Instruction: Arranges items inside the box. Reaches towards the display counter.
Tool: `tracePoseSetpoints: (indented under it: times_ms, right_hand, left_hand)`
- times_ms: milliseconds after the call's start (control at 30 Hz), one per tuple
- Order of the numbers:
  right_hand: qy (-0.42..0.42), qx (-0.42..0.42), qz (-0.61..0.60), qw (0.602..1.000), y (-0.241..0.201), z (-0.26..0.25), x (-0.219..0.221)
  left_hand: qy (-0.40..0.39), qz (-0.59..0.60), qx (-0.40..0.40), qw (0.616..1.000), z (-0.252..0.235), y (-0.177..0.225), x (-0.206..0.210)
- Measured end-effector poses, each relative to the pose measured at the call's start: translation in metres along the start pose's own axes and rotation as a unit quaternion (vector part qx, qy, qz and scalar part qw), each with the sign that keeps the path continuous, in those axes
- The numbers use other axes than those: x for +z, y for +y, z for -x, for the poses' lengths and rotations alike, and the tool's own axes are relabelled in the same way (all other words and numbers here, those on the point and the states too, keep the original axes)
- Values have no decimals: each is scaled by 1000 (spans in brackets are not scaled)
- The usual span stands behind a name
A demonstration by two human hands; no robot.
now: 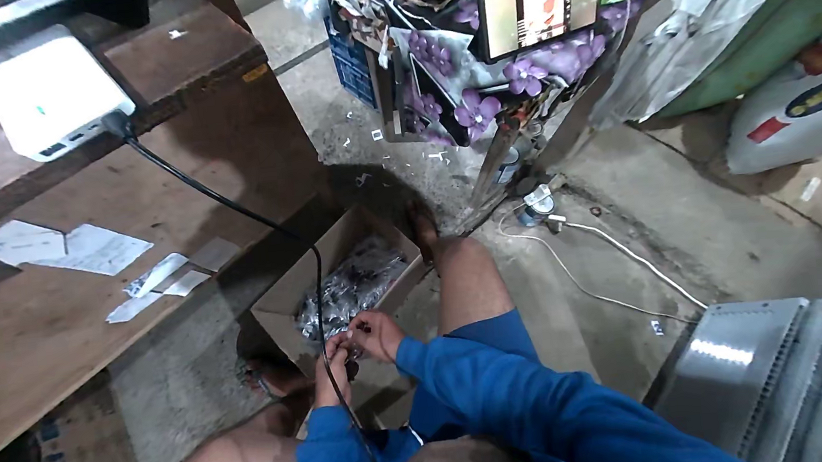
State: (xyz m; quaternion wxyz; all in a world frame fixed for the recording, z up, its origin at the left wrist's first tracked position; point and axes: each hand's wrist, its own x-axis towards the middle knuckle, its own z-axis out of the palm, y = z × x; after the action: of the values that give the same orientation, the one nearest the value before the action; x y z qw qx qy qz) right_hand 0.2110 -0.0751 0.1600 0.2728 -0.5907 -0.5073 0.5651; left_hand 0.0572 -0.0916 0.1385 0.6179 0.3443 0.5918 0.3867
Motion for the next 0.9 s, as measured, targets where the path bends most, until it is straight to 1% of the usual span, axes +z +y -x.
tracePoseSetpoints:
  times_ms: [167,267,367,533,667,900]
  right_hand:
    - [34,-6,-13,999,-10,4,-10]
    - [47,-9,-34,998,-12,5,-14]
    - [61,2,-47,997,-15,6,-16]
    - [76,13,-57,995,-17,8,-21]
    - [85,17,-65,994,-20,7,-22]
    - [101,25,-84,991,-22,5,-23]
  left_hand:
    - [2,34,-24,999,6,7,3]
    - [-13,40,-35,999,9,7,1]
    - [-11,63,-54,997,9,7,2]
    - [-56,92,-82,991,7,6,0]
    - [-58,115,-100,987,9,8,1]
    - [-82,87,-89,989,9,9,-2]
